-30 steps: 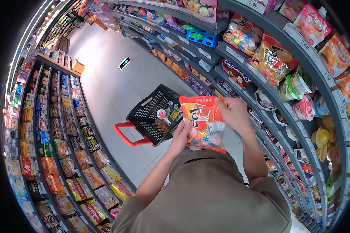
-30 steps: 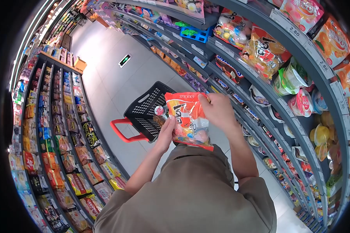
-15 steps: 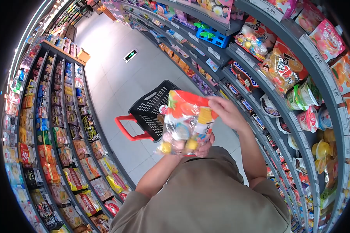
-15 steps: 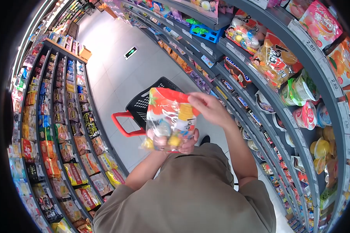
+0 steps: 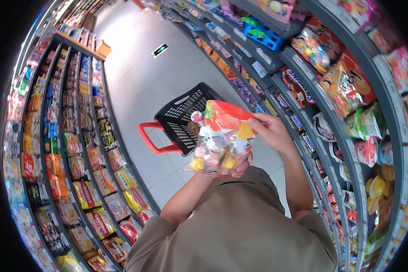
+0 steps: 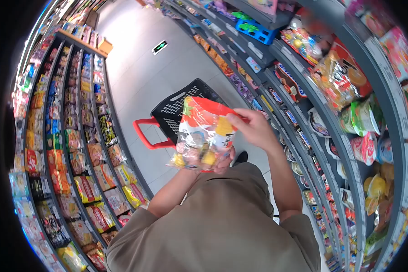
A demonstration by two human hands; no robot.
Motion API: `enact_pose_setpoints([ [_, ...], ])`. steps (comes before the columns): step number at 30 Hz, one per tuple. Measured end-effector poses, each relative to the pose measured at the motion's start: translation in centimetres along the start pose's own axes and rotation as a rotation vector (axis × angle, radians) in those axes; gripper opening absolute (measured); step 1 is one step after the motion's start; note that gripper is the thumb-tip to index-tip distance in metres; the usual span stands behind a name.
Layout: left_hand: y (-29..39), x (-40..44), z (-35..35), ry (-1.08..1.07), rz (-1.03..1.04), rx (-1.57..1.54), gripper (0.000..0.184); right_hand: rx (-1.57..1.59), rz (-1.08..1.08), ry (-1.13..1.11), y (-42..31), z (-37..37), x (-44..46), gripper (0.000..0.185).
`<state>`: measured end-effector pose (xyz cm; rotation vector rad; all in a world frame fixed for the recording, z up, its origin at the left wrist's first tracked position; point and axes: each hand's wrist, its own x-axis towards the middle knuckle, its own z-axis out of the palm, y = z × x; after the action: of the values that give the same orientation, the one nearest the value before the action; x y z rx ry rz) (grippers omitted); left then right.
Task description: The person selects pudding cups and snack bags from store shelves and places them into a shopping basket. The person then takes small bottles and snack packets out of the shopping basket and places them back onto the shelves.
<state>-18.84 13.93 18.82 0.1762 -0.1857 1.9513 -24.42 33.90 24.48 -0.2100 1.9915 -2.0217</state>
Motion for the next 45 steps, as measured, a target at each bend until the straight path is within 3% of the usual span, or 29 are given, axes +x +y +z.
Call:
enact_pose_setpoints([
  [2,0.7,-2.2,-0.6,0.194,0.143,0.089,0.06,-0.117,-0.082,0.172,2.4,0.1,0.9,0.036],
  [3,0.9,-3.5,-1.4,0.338,0.22,0.151,0.059,-0.115,-0.081,0.135,2.9,0.1,1.1,0.036],
  [5,0.9,-6.2,-2.9,0.668,0.339,0.276,0.059,-0.116,0.177,0.272,3.6,0.3,1.2,0.047],
  [6,0.9,-7.3,-3.3,0.815,0.361,0.346,0.059,-0.125,0.182,0.244,3.6,0.5,1.2,0.047],
  [8,1.2,-8.5,-3.7,1.009,0.347,0.519,0.058,-0.111,0.529,0.077,3.3,0.9,1.5,0.07],
  [9,1.8,-7.7,-1.5,1.071,0.343,0.694,0.061,-0.124,0.537,0.065,3.5,1.4,1.9,0.07],
  [11,2.9,-9.1,-3.0,1.151,0.213,0.75,0.067,-0.073,0.734,-0.168,3.6,2.7,2.7,0.086],
  [12,3.5,-9.8,-3.5,1.142,0.218,0.738,0.067,-0.086,0.743,-0.167,3.5,3.5,3.2,0.086],
  [14,4.5,-10.9,-3.7,1.197,0.092,1.076,0.061,-0.022,0.856,-0.124,3.0,5.2,3.8,0.088],
  [15,5.0,-11.4,-3.3,1.185,0.102,1.058,0.061,-0.042,0.869,-0.121,3.6,5.8,4.0,0.088],
  [17,6.5,-12.6,-2.1,1.253,0.003,1.276,0.064,0.091,0.863,-0.102,4.7,7.3,5.0,0.083],
  [18,7.4,-13.4,-2.1,1.261,-0.031,1.346,0.063,0.14,0.865,-0.023,4.3,8.6,5.6,0.065],
  [19,8.1,-14.1,-1.8,1.262,-0.013,1.322,0.063,0.118,0.88,-0.031,4.2,9.2,6.4,0.065],
  [21,9.4,-15.8,-1.1,1.281,0.035,1.508,0.061,-0.291,0.799,-0.392,3.8,10.5,7.7,0.042],
  [22,10.0,-16.9,-1.3,1.278,0.045,1.492,0.061,-0.211,0.818,-0.347,3.6,11.6,8.3,0.03],
  [27,13.4,-21.7,-2.2,1.278,0.013,1.316,0.059,-0.294,0.797,-0.308,4.7,16.1,11.5,0.031],
  [29,14.6,-23.6,-2.3,1.297,0.102,1.353,0.05,-0.364,0.657,-0.341,7.4,16.9,12.7,0.032],
  [31,16.1,-26.2,-2.8,1.365,0.565,1.605,0.042,-0.496,0.615,-0.337,8.5,18.8,14.4,0.032],
  [32,16.8,-27.8,-2.4,1.457,0.642,1.644,0.037,-0.626,0.568,-0.338,9.3,19.4,15.3,0.032],
  [35,18.7,-33.2,-1.1,1.746,0.822,1.745,0.028,-0.831,0.563,-0.31,16.8,19.4,18.8,0.027],
  [36,19.2,-35.1,-0.9,1.85,0.782,1.811,0.033,-0.829,0.572,-0.319,19.1,19.7,19.9,0.027],
  [38,19.7,-36.8,-1.0,1.972,0.717,1.863,0.038,-0.47,0.694,-0.086,23.7,20.8,22.0,0.026],
  [40,20.0,-37.5,-2.0,2.245,0.591,1.798,0.057,-0.406,0.736,-0.036,29.1,21.5,24.2,0.026],
  [43,19.2,-37.3,-5.7,2.162,0.552,1.528,0.071,-0.267,0.843,0.044,38.5,22.3,27.6,0.026],
  [45,18.8,-36.4,-7.4,2.163,0.634,1.538,0.065,-0.091,0.932,0.173,44.3,23.1,29.3,0.026],
])
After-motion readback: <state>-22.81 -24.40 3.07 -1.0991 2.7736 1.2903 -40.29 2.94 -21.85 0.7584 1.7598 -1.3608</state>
